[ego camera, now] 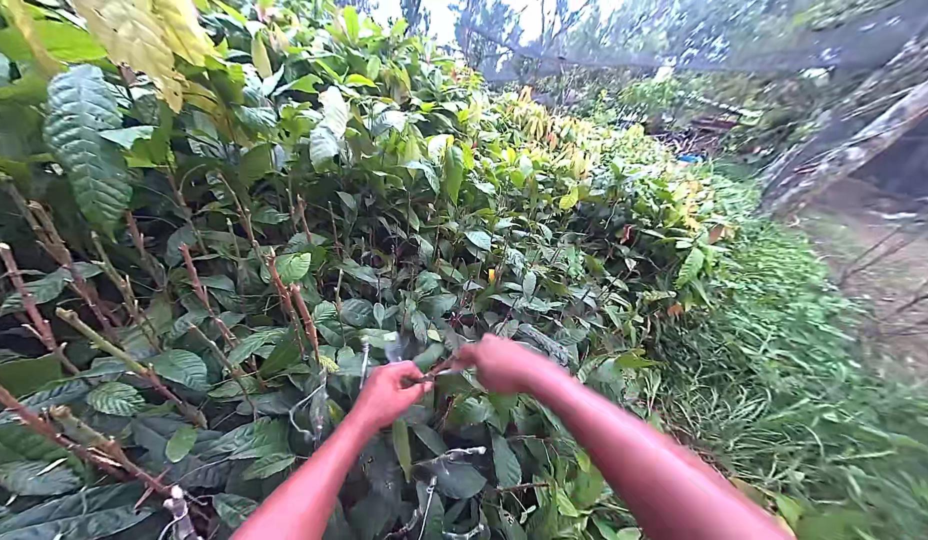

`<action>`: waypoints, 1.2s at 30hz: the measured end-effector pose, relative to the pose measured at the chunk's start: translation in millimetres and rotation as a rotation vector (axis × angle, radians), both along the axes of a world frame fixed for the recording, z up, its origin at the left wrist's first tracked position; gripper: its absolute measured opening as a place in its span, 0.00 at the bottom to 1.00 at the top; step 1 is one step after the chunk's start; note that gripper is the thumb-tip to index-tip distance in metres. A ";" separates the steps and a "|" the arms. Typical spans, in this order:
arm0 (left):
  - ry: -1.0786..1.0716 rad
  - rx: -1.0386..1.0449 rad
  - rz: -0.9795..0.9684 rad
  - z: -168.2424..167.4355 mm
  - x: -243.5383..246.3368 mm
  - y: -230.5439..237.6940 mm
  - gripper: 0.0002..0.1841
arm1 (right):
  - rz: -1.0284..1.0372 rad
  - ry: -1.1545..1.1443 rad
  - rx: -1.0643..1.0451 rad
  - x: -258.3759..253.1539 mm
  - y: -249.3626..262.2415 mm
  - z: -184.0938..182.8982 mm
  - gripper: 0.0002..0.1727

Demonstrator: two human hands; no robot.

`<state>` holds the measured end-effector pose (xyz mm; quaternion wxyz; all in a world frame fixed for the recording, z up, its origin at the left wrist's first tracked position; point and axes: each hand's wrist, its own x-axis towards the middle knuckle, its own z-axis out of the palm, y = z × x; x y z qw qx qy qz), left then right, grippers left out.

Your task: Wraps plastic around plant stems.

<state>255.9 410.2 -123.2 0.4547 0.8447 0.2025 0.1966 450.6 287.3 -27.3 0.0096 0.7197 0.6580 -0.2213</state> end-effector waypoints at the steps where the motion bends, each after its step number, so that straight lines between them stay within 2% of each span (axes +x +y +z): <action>1: -0.036 -0.073 0.052 0.7 -3.1 8.1 0.10 | -0.029 -0.010 0.000 -6.3 -9.8 -13.7 0.19; 3: -0.069 -0.220 0.134 3.6 -5.1 15.3 0.09 | -0.094 0.038 0.028 -22.8 -23.9 -27.0 0.16; 5: -0.079 -0.313 0.189 6.3 1.4 13.4 0.09 | -0.135 0.017 0.089 -60.0 -33.9 -18.6 0.15; 6: -0.069 -0.313 0.195 7.0 5.7 10.6 0.09 | -0.092 -0.014 0.108 -86.3 -36.4 -7.9 0.17; 7: -0.033 -0.257 0.176 7.3 8.5 5.2 0.09 | -0.033 -0.026 0.119 -109.3 -36.5 3.0 0.19; 8: 0.025 -0.148 0.131 9.1 9.7 -3.3 0.09 | 0.010 0.016 0.124 -120.7 -32.6 13.3 0.17; 9: 0.071 -0.022 0.068 11.6 8.7 -12.3 0.11 | 0.017 0.114 0.141 -115.4 -23.8 22.8 0.15; 11: 0.153 0.175 -0.095 14.8 4.6 -20.1 0.16 | -0.001 0.328 0.104 -62.7 0.5 33.1 0.20; 12: 0.139 0.244 -0.127 11.2 3.3 -18.3 0.15 | -0.030 0.327 0.064 -31.8 8.3 27.4 0.21; 14: 0.054 0.256 -0.071 6.1 -1.4 -6.5 0.14 | -0.074 0.128 0.035 -3.9 8.7 -0.2 0.20; 17: 0.013 0.062 0.138 9.7 -5.0 8.6 0.11 | -0.155 0.027 0.047 -27.4 -18.1 -25.0 0.15; 20: -0.022 -0.101 0.232 14.9 3.0 8.6 0.09 | -0.111 0.011 0.065 -81.1 -45.8 -4.5 0.17; 22: 0.027 0.003 0.149 15.1 8.1 -7.3 0.10 | -0.019 0.180 0.142 -106.4 -50.6 25.2 0.19; 24: 0.147 0.169 -0.005 21.3 8.9 -25.0 0.15 | -0.052 0.435 0.252 -73.9 -39.0 50.8 0.19; 25: 0.168 0.226 -0.078 21.1 8.7 -27.4 0.15 | -0.096 0.399 0.228 -46.5 -34.1 58.1 0.22; 26: 0.161 0.254 -0.102 21.3 6.8 -24.3 0.15 | -0.126 0.218 0.188 -27.7 -32.3 58.8 0.23; 28: 0.149 0.246 -0.050 26.5 0.9 -11.9 0.16 | -0.167 -0.058 0.166 -42.5 -37.0 47.0 0.22; 29: 0.154 0.238 -0.023 29.9 -1.3 -10.8 0.16 | -0.149 -0.073 0.162 -64.7 -41.1 45.9 0.19; 30: 0.160 0.243 -0.026 34.5 -1.5 -14.4 0.15 | -0.130 0.015 0.206 -79.4 -42.6 50.1 0.18; 32: 0.200 0.308 -0.116 34.2 1.4 -22.2 0.15 | -0.081 0.201 0.249 -65.3 -35.0 67.0 0.21; 34: 0.217 0.311 -0.140 34.7 -0.4 -17.8 0.17 | -0.094 0.003 0.213 -38.9 -31.3 64.4 0.23; 36: 0.212 0.259 -0.074 41.5 -4.0 -10.7 0.18 | -0.089 -0.159 0.235 -60.6 -39.6 50.0 0.18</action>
